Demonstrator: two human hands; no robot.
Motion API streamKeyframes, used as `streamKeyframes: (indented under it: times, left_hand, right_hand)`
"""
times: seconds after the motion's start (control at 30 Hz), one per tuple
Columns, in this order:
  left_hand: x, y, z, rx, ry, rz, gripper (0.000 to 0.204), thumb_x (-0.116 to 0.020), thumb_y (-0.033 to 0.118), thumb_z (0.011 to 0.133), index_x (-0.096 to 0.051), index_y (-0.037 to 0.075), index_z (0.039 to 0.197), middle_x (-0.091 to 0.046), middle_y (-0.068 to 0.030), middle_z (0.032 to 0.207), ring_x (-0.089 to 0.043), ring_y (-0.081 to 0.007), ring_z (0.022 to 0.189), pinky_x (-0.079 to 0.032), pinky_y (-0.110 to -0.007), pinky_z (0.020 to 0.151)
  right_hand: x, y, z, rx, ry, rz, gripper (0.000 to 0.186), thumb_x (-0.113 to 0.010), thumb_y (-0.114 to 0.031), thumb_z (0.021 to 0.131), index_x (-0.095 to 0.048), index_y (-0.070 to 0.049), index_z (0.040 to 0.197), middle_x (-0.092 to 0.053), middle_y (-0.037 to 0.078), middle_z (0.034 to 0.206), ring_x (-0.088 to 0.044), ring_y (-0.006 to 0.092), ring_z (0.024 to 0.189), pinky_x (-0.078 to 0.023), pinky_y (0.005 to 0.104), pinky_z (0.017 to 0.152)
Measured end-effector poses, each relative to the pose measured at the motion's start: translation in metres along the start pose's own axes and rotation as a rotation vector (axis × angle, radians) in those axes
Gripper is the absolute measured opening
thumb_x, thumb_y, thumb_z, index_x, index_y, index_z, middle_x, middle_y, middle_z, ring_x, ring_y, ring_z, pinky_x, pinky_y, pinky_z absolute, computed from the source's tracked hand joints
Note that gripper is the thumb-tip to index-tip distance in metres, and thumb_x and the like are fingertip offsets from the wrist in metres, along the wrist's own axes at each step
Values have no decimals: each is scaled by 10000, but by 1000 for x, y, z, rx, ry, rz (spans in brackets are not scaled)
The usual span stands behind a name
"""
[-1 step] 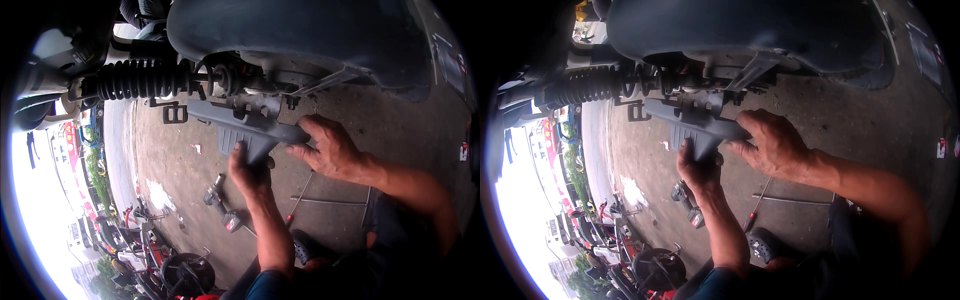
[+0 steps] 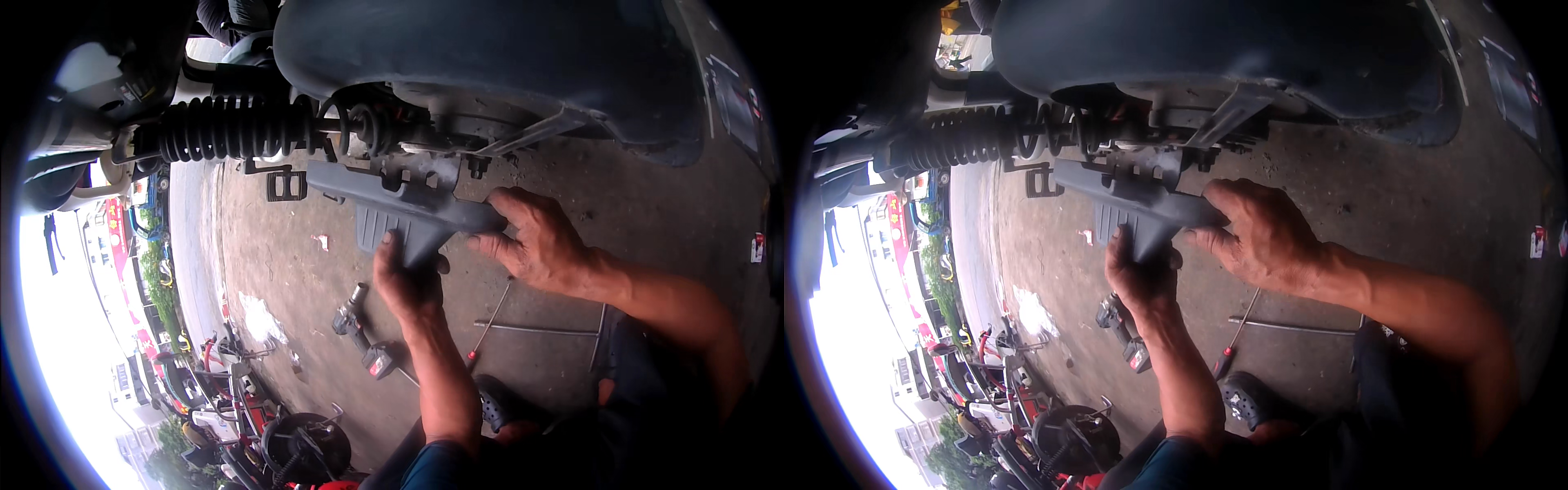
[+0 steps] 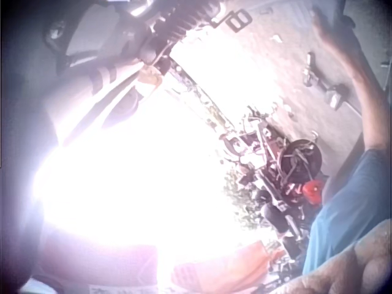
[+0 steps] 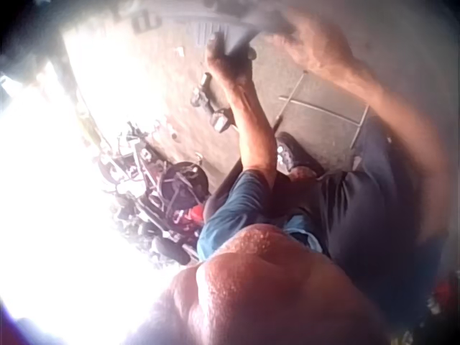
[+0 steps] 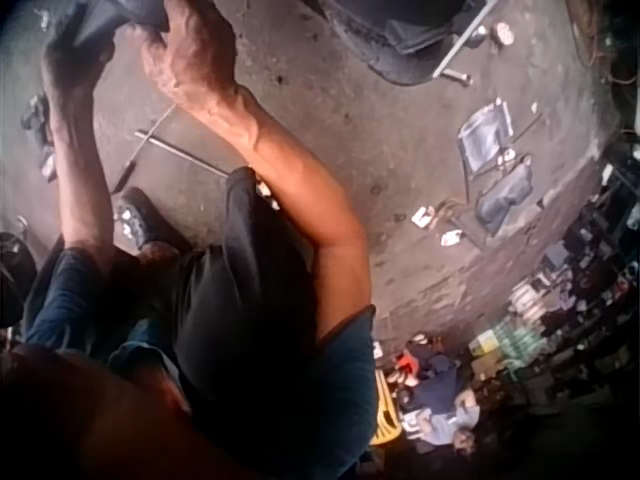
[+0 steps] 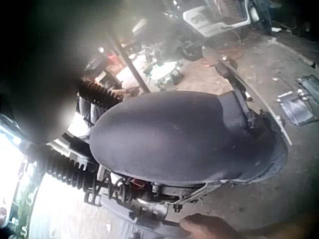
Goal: The person removes a metal bracket from a scooter using a T-handle socket wrench, retrieves a screwdriver from a tool area, and attaches a plastic cover onto the rear wheel assembly by hand and with the screwdriver.
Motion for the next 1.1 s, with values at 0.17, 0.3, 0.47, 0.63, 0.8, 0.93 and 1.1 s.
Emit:
streamKeyframes:
  times: [0.17,0.3,0.47,0.63,0.8,0.93,1.1]
  left_hand:
    - [11,22,-13,-91,129,204,589,-516,432,880,-403,9,1275,-529,-174,1166,-543,-300,1047,-484,-426,698]
    - [65,43,-40,-357,613,91,717,-419,505,918,-252,-23,1374,-423,-233,1285,-377,-323,1241,-278,-515,1024]
    - [30,68,6,-511,532,287,673,-399,493,929,-343,-36,1341,-390,-216,1355,-409,-295,1249,-331,-399,1030]
    - [15,38,18,-277,299,280,739,-432,496,918,-203,-17,1397,-374,-177,1342,-435,-319,1192,-355,-440,1003]
    - [58,74,-21,-597,712,154,766,-441,541,899,-316,-54,1365,-361,-214,1375,-365,-294,1272,-321,-408,1034]
    - [0,19,45,-265,273,92,665,-453,474,922,-389,-57,1317,-470,-173,1279,-461,-259,1184,-374,-368,987]
    - [2,13,32,-272,188,91,577,-462,408,932,-427,-58,1270,-526,-154,1195,-530,-250,1082,-416,-386,943]
  right_hand:
    - [-2,1,1,7,91,117,286,-697,-216,800,-532,11,858,-582,175,697,-608,295,635,-476,367,577]
    - [19,7,-6,-106,52,114,296,-691,-228,808,-516,10,821,-574,181,655,-609,289,601,-467,365,540]
    - [-13,5,5,5,24,72,295,-697,-217,799,-507,7,809,-571,185,664,-602,303,602,-458,370,540]
    - [4,13,-4,-4,47,31,292,-702,-205,792,-503,8,813,-561,191,680,-589,338,623,-456,382,555]
    - [8,11,1,34,86,12,293,-705,-203,785,-503,5,827,-552,198,705,-590,358,655,-461,402,579]
    - [16,17,5,19,91,-9,321,-722,-212,763,-500,6,844,-554,192,718,-587,372,676,-462,405,584]
    - [18,6,11,97,73,-95,293,-723,-162,747,-494,4,822,-551,186,737,-586,352,668,-456,411,582]
Point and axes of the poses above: each hand's wrist, its own z-axis towards the middle knuckle, its own x-axis out of the back of the hand, y = z × x, the point moved 10 cm from there along z, towards the middle knuckle
